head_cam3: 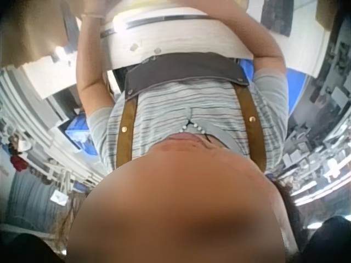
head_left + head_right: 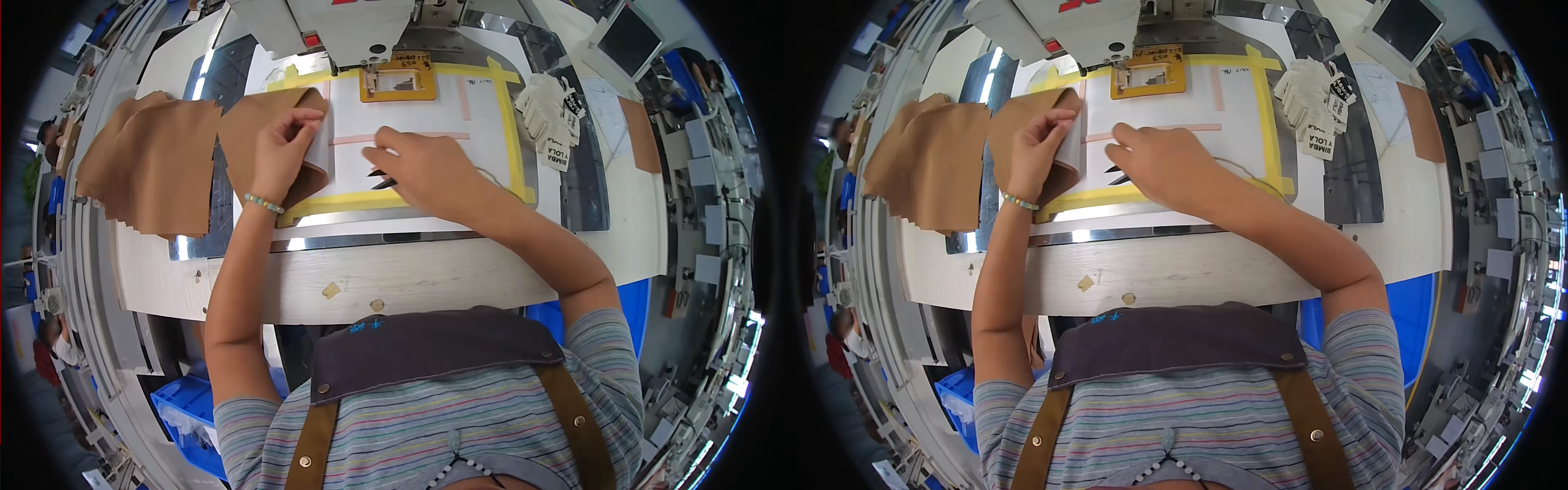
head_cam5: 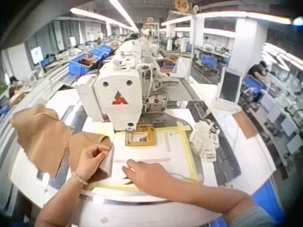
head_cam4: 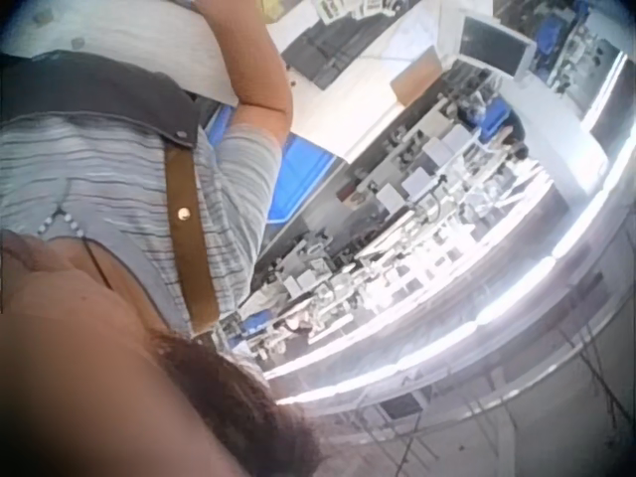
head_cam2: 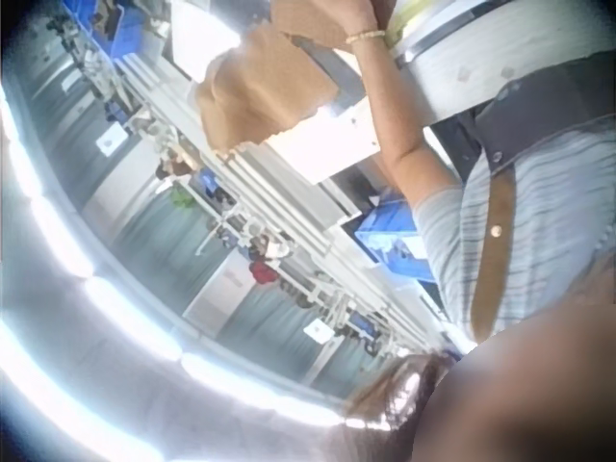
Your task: Sewing brand labels onto leather or fabric squares using an industrial machine.
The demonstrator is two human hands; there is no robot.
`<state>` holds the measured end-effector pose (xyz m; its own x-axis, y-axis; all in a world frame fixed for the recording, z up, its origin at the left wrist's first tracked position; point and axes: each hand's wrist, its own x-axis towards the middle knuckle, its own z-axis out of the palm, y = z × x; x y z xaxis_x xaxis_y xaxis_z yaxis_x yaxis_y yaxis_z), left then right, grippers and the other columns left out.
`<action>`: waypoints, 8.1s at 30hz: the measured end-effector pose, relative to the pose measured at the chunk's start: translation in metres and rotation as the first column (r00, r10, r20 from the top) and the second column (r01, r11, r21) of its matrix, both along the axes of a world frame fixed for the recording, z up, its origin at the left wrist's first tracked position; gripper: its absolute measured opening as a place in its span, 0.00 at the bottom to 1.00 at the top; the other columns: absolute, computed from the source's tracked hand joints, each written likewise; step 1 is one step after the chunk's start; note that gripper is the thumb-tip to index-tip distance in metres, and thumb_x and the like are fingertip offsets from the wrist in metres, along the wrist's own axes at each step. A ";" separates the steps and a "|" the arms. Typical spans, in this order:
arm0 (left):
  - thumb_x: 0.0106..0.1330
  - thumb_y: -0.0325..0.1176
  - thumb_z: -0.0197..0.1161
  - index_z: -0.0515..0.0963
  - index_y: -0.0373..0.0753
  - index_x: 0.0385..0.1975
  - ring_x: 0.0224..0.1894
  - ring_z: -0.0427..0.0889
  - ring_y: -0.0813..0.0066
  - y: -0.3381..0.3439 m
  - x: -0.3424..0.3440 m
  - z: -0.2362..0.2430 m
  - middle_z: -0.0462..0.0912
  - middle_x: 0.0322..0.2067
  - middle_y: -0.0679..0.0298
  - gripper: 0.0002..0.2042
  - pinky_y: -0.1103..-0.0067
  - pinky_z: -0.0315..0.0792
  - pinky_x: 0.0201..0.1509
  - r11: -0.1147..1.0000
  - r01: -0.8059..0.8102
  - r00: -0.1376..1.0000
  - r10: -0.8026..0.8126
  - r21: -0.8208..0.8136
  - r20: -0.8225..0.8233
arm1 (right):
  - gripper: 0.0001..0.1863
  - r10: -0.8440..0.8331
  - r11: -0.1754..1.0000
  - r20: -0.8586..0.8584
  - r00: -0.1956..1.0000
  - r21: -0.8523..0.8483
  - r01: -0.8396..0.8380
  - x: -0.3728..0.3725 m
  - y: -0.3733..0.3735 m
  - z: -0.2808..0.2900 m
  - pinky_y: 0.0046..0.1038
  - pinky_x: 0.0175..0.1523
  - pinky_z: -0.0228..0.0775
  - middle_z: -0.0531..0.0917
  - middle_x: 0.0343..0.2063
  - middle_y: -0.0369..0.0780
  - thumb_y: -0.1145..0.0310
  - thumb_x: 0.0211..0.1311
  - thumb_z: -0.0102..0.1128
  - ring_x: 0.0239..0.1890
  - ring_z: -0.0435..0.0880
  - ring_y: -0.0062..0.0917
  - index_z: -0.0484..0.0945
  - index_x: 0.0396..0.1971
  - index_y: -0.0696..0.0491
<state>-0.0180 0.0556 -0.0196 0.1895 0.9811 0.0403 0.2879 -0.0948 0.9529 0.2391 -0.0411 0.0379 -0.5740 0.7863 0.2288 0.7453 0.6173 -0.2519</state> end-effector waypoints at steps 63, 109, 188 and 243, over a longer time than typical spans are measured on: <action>0.71 0.28 0.64 0.75 0.39 0.68 0.73 0.70 0.52 -0.050 0.021 0.018 0.78 0.68 0.61 0.24 0.64 0.67 0.75 0.727 0.502 0.643 0.049 0.469 -0.764 | 0.30 -0.230 0.958 0.069 0.971 0.194 0.213 0.116 -0.023 -0.046 0.46 0.78 0.59 0.73 0.72 0.37 0.79 0.62 0.57 0.78 0.64 0.34 0.75 0.66 0.53; 0.69 0.24 0.64 0.79 0.39 0.62 0.66 0.78 0.53 -0.048 0.015 0.021 0.84 0.61 0.62 0.21 0.64 0.73 0.70 0.719 0.505 0.652 0.044 0.478 -0.757 | 0.29 -0.208 0.966 -0.006 0.978 0.153 0.207 0.117 -0.026 -0.054 0.43 0.76 0.60 0.74 0.71 0.40 0.78 0.59 0.61 0.75 0.68 0.36 0.77 0.63 0.55; 0.70 0.30 0.65 0.82 0.34 0.59 0.73 0.67 0.53 0.041 0.065 0.013 0.78 0.67 0.60 0.18 0.65 0.61 0.78 0.699 0.568 0.780 -0.288 0.435 -0.555 | 0.13 -0.136 0.972 -0.076 0.988 0.181 0.147 0.081 0.104 -0.039 0.35 0.57 0.78 0.85 0.56 0.35 0.78 0.58 0.62 0.57 0.82 0.33 0.88 0.42 0.52; 0.69 0.26 0.66 0.85 0.36 0.54 0.68 0.77 0.57 0.017 0.020 0.028 0.78 0.67 0.58 0.15 0.68 0.72 0.71 0.807 0.443 0.816 -0.184 0.389 -0.548 | 0.33 0.010 0.992 -0.023 1.000 0.127 -0.007 0.070 0.103 -0.054 0.34 0.73 0.70 0.77 0.69 0.32 0.85 0.52 0.59 0.68 0.74 0.35 0.82 0.61 0.48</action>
<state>0.0017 0.0729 0.0081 0.6046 0.7346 0.3079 0.5462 -0.6637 0.5111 0.3095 0.0619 -0.0165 -0.5737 0.7452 0.3400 0.7350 0.6515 -0.1879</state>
